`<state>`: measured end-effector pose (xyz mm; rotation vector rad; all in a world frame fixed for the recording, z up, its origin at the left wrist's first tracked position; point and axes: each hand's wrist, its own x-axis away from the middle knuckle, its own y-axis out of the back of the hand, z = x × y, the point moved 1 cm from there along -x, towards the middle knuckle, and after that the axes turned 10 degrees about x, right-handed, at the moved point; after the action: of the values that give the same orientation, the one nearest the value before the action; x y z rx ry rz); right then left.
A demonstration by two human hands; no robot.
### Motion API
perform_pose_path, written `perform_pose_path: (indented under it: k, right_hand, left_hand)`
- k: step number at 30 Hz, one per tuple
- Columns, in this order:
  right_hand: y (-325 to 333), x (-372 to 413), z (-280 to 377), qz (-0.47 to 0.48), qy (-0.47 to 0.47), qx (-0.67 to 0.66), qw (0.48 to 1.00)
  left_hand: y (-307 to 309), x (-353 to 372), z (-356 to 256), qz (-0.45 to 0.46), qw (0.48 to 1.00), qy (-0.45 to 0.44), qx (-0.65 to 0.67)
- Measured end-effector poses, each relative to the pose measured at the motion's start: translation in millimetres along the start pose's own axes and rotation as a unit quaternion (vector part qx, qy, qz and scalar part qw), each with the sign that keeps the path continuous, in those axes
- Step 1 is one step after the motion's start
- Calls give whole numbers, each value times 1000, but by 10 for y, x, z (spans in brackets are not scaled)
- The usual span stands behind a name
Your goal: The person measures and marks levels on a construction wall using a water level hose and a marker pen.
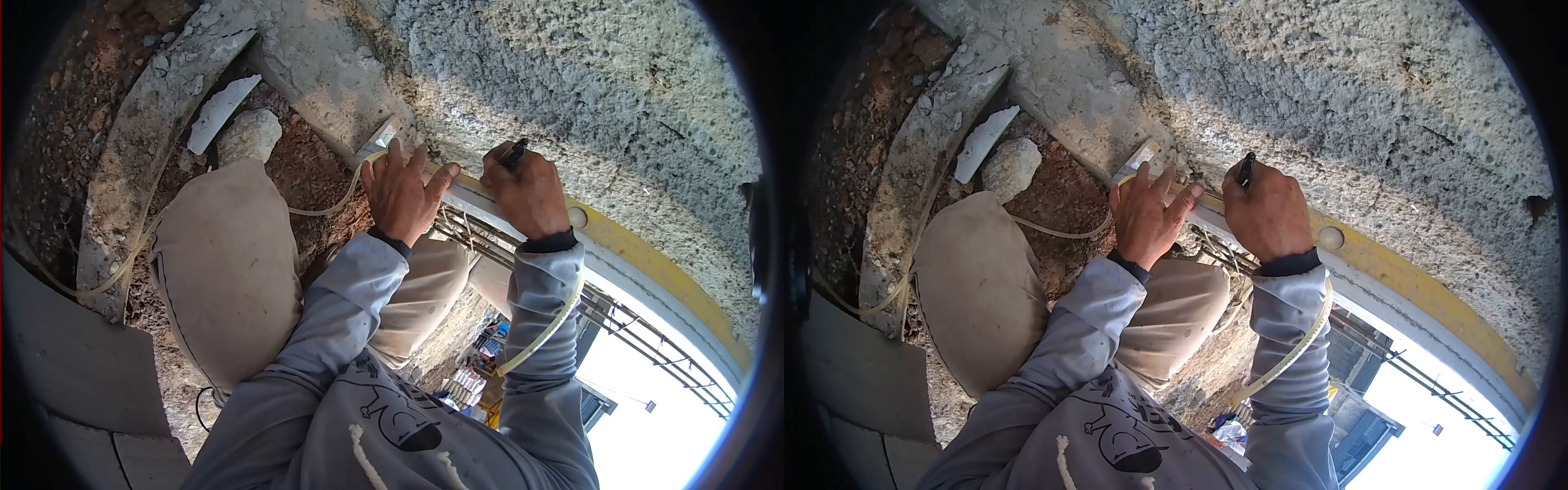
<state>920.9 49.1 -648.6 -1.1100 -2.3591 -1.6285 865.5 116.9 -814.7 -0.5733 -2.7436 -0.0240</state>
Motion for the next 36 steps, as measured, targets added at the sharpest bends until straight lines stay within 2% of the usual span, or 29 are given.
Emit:
perform_pose_path:
  k: [2,4,7,17,24,28,30,36]
  right_hand:
    - [5,0,3,0,-2,3,1000]
    - [9,5,11,-1,-5,4,1000]
    - [24,5,37,-2,-7,4,1000]
    - [7,-13,-11,7,11,-19,1000]
    - [15,-4,-35,14,28,-18,999]
    - [69,30,23,16,-17,-65,998]
    - [71,38,13,-33,-43,-104,993]
    - [130,82,6,-83,-66,-81,991]
  left_hand:
    - [7,0,-28,-8,1000,-11,-2]
    - [11,3,-62,-44,994,-30,92]
    - [-7,10,-113,-67,989,-59,119]
    - [-6,14,-234,-73,983,-92,144]
    - [74,47,-362,-45,991,-80,94]
    - [35,41,-336,-50,990,-95,96]
    - [43,39,-330,-48,989,-98,103]
    - [31,53,-336,-40,986,-98,125]
